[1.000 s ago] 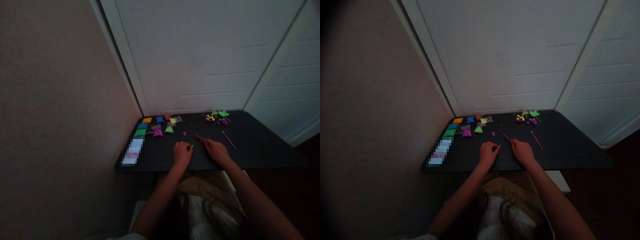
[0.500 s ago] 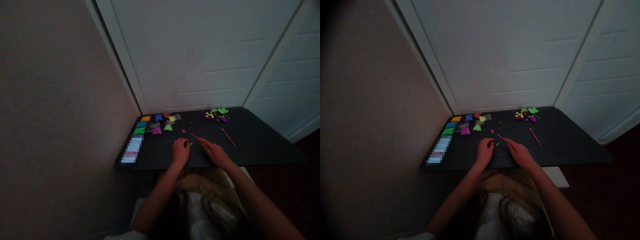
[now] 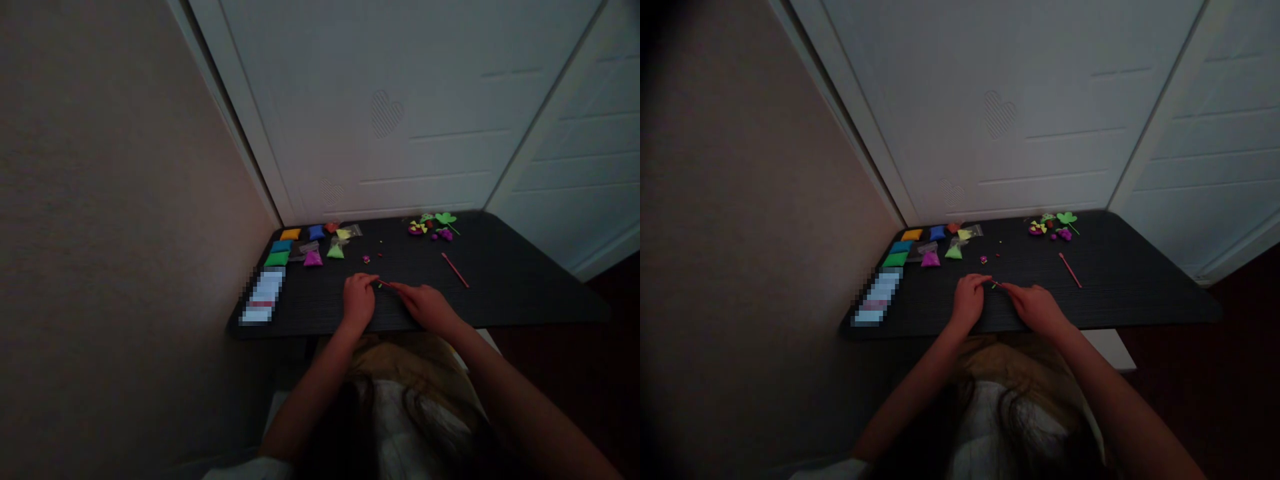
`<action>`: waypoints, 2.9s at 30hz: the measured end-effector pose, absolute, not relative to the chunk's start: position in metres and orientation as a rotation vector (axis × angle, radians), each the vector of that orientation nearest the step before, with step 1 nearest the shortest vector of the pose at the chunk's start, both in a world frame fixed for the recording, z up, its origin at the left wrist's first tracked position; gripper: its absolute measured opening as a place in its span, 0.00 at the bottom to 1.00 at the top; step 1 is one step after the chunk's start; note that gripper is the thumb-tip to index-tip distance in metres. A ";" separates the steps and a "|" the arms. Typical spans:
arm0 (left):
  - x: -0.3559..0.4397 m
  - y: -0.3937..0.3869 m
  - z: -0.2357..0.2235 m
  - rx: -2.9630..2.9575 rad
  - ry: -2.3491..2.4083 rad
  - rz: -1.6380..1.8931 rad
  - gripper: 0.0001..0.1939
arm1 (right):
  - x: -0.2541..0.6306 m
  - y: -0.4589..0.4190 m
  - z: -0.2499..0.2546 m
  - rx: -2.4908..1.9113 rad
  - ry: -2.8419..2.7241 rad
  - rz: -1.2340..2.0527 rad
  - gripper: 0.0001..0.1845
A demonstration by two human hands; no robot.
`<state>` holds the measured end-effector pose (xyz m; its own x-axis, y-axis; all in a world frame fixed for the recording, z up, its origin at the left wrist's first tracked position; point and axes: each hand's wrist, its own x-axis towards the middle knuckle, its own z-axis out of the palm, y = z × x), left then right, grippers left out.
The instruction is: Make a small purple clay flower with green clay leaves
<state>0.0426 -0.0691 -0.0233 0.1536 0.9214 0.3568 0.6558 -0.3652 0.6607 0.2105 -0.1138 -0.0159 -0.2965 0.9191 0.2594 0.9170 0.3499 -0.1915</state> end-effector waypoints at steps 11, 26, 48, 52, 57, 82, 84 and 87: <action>0.045 -0.068 -0.027 2.143 1.536 1.015 0.16 | 0.209 -0.115 -0.016 -1.647 -2.340 -0.091 0.21; 0.046 -0.072 -0.026 2.192 1.592 1.001 0.07 | 0.201 -0.113 -0.012 -1.760 -2.321 -0.148 0.20; 0.043 -0.070 -0.023 1.985 1.468 1.066 0.04 | 0.214 -0.105 -0.023 -1.913 -1.911 -0.103 0.21; 0.040 -0.069 -0.020 1.852 1.350 1.100 0.06 | 0.212 -0.104 -0.026 -1.911 -1.814 -0.153 0.20; 0.039 -0.069 -0.015 1.700 1.173 1.115 0.09 | 0.207 -0.100 -0.023 -1.664 -1.871 -0.086 0.21; 0.040 -0.071 -0.012 1.504 1.030 1.107 0.07 | 0.192 -0.097 -0.024 -1.421 -1.910 0.078 0.12; 0.040 -0.071 -0.012 1.491 1.033 1.114 0.06 | 0.192 -0.097 -0.023 -1.429 -1.909 0.076 0.11; 0.040 -0.070 -0.012 1.460 1.041 1.130 0.06 | 0.193 -0.098 -0.022 -1.443 -1.908 0.073 0.11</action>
